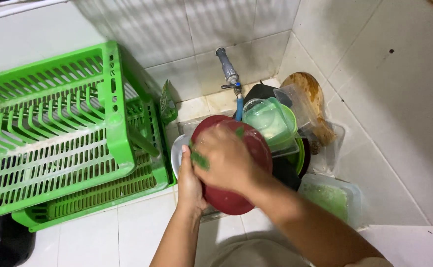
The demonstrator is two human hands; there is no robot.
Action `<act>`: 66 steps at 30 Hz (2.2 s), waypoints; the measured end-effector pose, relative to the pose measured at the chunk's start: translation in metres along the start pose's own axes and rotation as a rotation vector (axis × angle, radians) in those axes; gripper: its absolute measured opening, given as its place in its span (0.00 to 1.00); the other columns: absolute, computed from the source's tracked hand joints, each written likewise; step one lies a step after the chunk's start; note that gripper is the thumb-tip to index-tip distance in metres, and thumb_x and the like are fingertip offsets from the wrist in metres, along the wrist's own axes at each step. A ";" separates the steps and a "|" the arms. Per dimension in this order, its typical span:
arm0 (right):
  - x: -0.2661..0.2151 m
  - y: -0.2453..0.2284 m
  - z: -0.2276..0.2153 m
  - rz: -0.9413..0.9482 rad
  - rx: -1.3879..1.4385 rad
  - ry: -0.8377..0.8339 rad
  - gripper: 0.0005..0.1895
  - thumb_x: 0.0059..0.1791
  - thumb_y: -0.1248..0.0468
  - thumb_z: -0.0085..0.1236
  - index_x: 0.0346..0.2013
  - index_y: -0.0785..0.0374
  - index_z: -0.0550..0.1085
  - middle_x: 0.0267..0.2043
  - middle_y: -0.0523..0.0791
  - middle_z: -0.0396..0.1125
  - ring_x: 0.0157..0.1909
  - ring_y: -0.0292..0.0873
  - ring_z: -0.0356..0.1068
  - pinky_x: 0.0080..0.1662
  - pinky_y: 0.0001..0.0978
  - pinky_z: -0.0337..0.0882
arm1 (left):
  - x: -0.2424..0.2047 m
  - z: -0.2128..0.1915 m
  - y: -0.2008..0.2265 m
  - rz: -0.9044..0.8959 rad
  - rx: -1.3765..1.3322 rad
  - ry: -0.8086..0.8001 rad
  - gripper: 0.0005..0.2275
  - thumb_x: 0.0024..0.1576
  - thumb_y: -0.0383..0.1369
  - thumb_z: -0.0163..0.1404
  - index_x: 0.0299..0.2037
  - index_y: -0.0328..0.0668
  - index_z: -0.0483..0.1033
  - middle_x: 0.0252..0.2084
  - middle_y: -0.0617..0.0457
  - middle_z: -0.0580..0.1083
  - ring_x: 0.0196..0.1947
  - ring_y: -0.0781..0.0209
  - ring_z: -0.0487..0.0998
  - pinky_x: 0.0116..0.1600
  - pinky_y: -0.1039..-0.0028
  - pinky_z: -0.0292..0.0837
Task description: Washing various plastic containers, bowls, and a mug in a sink using a sponge and soap.
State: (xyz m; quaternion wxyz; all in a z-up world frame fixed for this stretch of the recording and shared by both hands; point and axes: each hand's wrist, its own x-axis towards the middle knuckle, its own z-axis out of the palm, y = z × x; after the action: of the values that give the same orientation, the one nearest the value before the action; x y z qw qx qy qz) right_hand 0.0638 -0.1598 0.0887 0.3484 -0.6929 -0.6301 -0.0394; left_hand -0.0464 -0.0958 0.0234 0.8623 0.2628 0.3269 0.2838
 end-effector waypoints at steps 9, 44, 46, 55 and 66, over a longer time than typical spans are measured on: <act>-0.085 0.068 0.024 -0.568 -0.022 0.030 0.22 0.47 0.55 0.65 0.56 0.52 0.76 0.64 0.47 0.66 0.70 0.50 0.60 0.71 0.52 0.54 | 0.009 -0.010 0.013 -0.005 -0.257 0.148 0.29 0.64 0.55 0.25 0.60 0.47 0.71 0.62 0.45 0.73 0.60 0.47 0.73 0.62 0.53 0.68; -0.100 0.119 0.025 0.274 0.701 0.294 0.22 0.55 0.54 0.53 0.60 0.62 0.72 0.62 0.53 0.66 0.65 0.52 0.64 0.67 0.45 0.62 | -0.015 -0.010 0.018 -0.056 -0.034 0.073 0.28 0.64 0.54 0.29 0.64 0.44 0.66 0.63 0.41 0.71 0.60 0.46 0.75 0.62 0.50 0.71; -0.079 0.116 0.015 0.523 0.742 0.226 0.21 0.55 0.54 0.53 0.58 0.62 0.74 0.57 0.53 0.72 0.60 0.52 0.68 0.64 0.44 0.65 | -0.018 -0.007 0.016 -0.079 -0.010 0.083 0.28 0.64 0.54 0.29 0.64 0.44 0.66 0.62 0.41 0.72 0.60 0.46 0.75 0.62 0.51 0.72; -0.060 0.033 0.002 -0.059 0.125 0.065 0.29 0.49 0.52 0.62 0.61 0.62 0.70 0.67 0.53 0.61 0.71 0.59 0.59 0.68 0.54 0.56 | -0.009 -0.018 0.007 -0.064 -0.026 0.125 0.28 0.63 0.53 0.34 0.63 0.41 0.68 0.61 0.38 0.72 0.57 0.44 0.76 0.59 0.49 0.73; -0.055 0.139 0.020 0.652 0.582 -0.057 0.22 0.52 0.50 0.55 0.49 0.65 0.79 0.47 0.53 0.76 0.51 0.48 0.74 0.56 0.36 0.71 | -0.015 -0.008 0.008 -0.129 0.029 0.015 0.27 0.63 0.53 0.36 0.62 0.40 0.70 0.59 0.43 0.75 0.54 0.49 0.78 0.59 0.54 0.74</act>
State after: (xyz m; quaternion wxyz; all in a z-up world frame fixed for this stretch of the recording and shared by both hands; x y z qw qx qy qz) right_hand 0.1703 -0.1909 -0.0136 0.5057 -0.7295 -0.3725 0.2709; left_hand -0.0640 -0.0983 0.0297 0.8726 0.2513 0.3536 0.2247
